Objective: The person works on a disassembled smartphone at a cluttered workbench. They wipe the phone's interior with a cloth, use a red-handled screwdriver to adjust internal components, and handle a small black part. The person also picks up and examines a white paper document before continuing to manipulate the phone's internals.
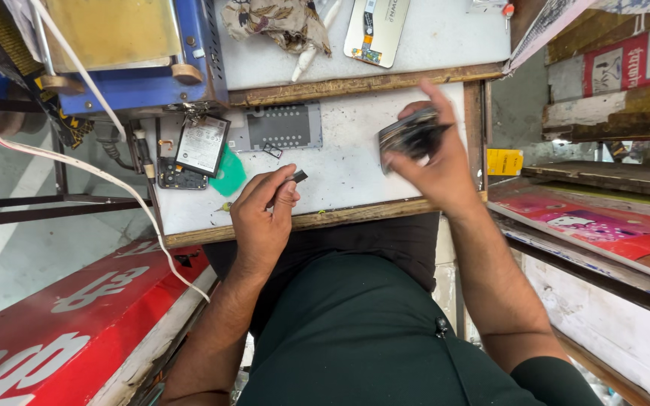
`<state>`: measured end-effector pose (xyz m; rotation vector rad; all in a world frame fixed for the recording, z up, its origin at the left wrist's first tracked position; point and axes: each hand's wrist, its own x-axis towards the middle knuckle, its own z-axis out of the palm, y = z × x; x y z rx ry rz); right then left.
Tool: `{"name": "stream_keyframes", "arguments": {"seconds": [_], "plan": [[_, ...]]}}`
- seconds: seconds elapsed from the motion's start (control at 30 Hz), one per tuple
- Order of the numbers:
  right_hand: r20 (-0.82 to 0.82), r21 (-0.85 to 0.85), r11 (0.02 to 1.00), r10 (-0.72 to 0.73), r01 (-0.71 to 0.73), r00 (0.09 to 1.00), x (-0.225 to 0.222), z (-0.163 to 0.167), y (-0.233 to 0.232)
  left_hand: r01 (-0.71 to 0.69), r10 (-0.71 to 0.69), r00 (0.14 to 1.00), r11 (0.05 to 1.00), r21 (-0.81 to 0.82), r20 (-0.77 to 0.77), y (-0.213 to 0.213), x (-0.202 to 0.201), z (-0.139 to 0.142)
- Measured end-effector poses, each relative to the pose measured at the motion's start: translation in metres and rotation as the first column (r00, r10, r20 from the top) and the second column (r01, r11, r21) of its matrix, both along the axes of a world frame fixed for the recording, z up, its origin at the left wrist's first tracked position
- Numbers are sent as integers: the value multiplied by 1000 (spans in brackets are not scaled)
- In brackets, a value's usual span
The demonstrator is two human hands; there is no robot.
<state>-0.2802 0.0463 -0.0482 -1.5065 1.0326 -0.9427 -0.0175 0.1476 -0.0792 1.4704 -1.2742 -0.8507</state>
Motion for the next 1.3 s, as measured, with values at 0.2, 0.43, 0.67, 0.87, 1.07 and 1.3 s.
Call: {"name": "stream_keyframes", "arguments": {"seconds": [0.2, 0.43, 0.67, 0.87, 1.07, 1.3], "plan": [[239, 321, 940, -196, 113, 951, -14, -37, -3, 43, -37, 989, 998, 43, -144, -6, -8, -2], [418, 498, 866, -287, 47, 862, -11, -57, 9, -132, 154, 972, 983, -130, 178, -16, 30, -1], [502, 585, 809, -302, -61, 810, -3, -64, 2, -302, 416, 817, 898, -319, 398, -49, 100, 3], [579, 569, 806, -254, -161, 775, -19, -77, 4, -397, 445, 849, 893, -213, 285, -37, 79, 8], [616, 556, 808, -239, -198, 751, -21, -82, 5, 171, -198, 658, 979, 112, 726, -3, 57, 11], [611, 579, 793, -268, -190, 745, -18, -76, 3, 174, -254, 651, 967, 186, 715, -4, 52, 13]]}}
